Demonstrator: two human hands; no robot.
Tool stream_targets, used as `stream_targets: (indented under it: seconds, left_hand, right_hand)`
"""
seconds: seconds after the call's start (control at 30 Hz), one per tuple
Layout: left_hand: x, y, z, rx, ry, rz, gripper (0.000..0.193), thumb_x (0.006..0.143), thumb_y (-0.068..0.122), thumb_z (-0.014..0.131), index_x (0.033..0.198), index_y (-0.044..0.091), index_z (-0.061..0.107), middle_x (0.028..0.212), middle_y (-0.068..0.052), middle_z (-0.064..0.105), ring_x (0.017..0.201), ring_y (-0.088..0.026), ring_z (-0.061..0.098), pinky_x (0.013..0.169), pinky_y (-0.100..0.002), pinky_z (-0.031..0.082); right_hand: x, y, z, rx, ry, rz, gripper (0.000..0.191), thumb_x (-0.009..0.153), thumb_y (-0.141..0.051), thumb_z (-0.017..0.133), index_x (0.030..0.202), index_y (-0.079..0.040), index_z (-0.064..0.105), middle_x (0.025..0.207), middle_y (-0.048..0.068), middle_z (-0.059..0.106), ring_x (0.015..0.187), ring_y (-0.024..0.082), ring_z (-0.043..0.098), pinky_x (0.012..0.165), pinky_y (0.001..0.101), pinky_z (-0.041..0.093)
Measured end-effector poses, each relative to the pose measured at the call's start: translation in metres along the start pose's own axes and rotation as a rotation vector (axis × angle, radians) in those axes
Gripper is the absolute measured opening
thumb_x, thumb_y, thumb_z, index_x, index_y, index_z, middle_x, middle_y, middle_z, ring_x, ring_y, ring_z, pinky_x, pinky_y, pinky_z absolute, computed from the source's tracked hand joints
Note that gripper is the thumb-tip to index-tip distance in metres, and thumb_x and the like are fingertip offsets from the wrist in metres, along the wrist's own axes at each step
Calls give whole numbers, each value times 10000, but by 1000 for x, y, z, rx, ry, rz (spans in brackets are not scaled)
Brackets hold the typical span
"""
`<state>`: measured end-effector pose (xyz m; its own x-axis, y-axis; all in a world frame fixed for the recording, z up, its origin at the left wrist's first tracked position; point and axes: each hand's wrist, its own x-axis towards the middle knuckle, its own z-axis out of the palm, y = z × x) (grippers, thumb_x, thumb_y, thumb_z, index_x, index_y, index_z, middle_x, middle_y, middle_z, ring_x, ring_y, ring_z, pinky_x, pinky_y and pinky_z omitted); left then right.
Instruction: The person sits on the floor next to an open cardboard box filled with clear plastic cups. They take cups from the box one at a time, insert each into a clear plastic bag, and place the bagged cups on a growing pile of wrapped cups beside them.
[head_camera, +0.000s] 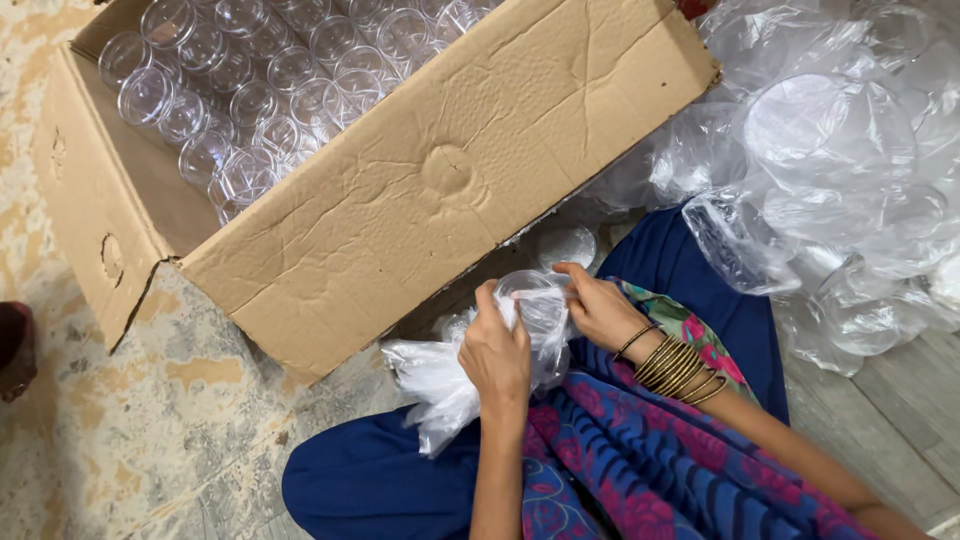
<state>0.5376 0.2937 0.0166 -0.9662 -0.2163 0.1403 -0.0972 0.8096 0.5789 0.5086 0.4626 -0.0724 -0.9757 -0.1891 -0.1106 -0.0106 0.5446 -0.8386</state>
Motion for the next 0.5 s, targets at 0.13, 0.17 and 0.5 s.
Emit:
stream_targets:
  seconds: [0.13,0.17,0.5]
  left_hand:
    - [-6,-6,-12,-115,83,11,310,928,278,704,1201,137,667,771,-198,700,673,-390,662,600,-471,484]
    - [-8,-11,-15,-169,65,-32,287,932,286,714,1175,138,680,751,-191,685,628,-363,644,584,-448,473]
    - [-19,-68,-9,-892,49,-10,178,1020,143,707,924,-6,693,805,46,595,723,-51,475,621,-231,377]
  right_hand:
    - [-9,-14,-4,227,43,-71,203,965,-53,575,1149,-14,650,932,125,737,805,170,692,708,312,545]
    - [-14,-17,-8,178,46,-54,171,982,-62,584,1125,-13,664,886,118,720,745,148,665,675,299,526]
    - [-16,-53,-31,451,-588,-110,575,982,-95,499,1543,-132,377,899,14,669,642,59,552,622,229,483]
